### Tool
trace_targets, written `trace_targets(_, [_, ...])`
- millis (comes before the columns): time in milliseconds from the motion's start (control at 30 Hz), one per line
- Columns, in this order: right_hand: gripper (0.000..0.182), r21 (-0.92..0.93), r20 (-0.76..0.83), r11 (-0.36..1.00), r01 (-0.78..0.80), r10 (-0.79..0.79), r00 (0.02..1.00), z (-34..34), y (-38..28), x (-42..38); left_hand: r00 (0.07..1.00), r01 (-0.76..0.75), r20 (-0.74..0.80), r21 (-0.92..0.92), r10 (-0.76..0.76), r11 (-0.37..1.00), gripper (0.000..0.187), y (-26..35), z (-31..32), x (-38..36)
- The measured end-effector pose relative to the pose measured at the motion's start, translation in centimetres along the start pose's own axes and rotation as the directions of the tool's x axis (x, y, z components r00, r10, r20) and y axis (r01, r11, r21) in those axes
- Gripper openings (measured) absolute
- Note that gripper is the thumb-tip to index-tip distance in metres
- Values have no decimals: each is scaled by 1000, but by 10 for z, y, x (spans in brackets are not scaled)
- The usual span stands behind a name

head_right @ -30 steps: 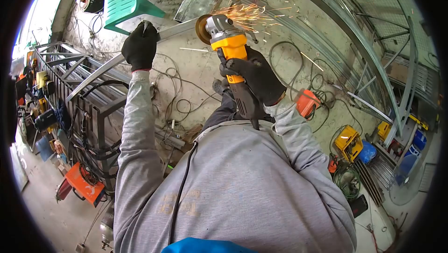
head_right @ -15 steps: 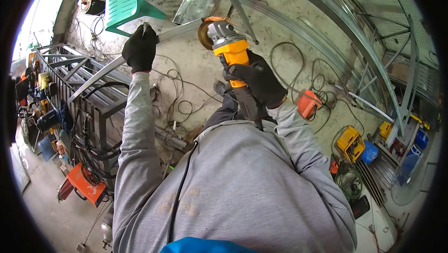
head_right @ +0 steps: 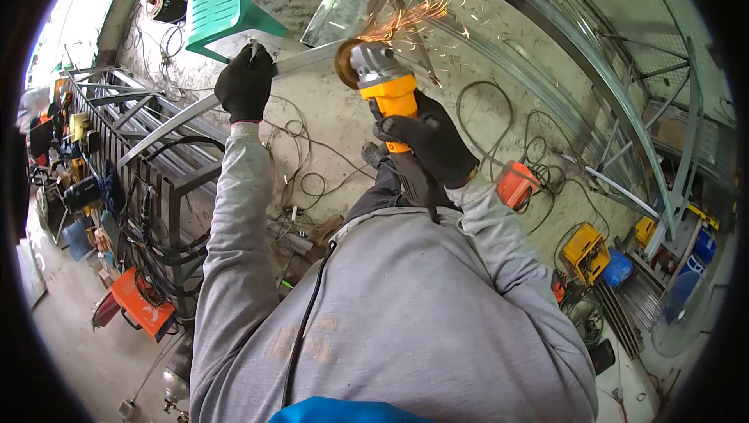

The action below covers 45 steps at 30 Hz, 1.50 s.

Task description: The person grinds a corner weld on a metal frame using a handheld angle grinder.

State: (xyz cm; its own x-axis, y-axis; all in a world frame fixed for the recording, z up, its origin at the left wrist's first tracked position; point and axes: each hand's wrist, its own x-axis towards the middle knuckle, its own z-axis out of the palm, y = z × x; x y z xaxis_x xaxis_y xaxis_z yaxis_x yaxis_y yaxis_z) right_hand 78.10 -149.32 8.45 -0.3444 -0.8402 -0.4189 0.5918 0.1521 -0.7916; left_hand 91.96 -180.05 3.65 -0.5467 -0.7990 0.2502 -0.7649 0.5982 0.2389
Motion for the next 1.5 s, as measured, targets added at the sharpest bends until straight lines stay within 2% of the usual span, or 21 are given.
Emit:
trace_targets(67, [40,-34,-13,999,-11,11,1000,4,-2,0,1000,-4,20,-13,4,1000,34,-1,-1,0])
trace_targets(200, [34,-20,-32,999,-47,46,998,-2,-5,0,994,26,104,11,-27,1000,36,1,-8,2])
trace_targets(267, [30,83,-27,990,-116,119,993,-17,2,-1,995,-3,103,-4,3,1000,37,-3,-6,1])
trace_targets(333, [29,19,-75,993,-115,116,990,-25,-1,-5,994,43,105,-34,-40,998,36,-2,-6,1])
trace_targets(433, [31,126,-221,980,-152,177,959,-24,-5,-15,995,39,96,-10,-38,999,37,-5,-3,2])
trace_targets(567, [30,108,-158,981,-161,177,971,-28,-4,-16,994,39,106,-42,-35,998,37,-2,-3,2])
trace_targets(633, [31,175,13,976,-130,130,991,-24,3,-4,992,52,116,12,-53,999,37,-1,-5,2])
trace_targets(767, [33,49,-4,997,-55,56,998,4,-8,-5,993,65,96,-19,-63,998,38,-3,-3,2])
trace_targets(1000, [33,87,16,994,-64,63,998,-9,2,-5,997,45,61,-12,-45,999,33,-2,-3,1])
trace_targets(1067, [46,1,43,998,-62,62,997,-15,6,-4,997,40,62,-26,-38,999,33,-3,-2,2])
trace_targets(1100, [46,1,42,998,-63,63,997,-16,8,-5,997,39,60,-6,-39,999,33,-2,-2,2])
trace_targets(1167, [34,33,-32,998,-45,47,998,1,-7,-10,998,36,60,15,-37,999,34,1,-3,1])
trace_targets(1233, [34,30,-21,998,-48,49,999,-1,-6,-5,990,56,128,12,-57,998,37,1,-6,1])
trace_targets(1367, [34,26,4,998,-58,58,998,-5,-5,-3,990,68,120,10,-69,998,36,0,-4,2])
trace_targets(1500, [33,41,-4,997,-67,67,998,-6,-3,-5,999,30,20,-16,-30,999,34,-3,3,1])
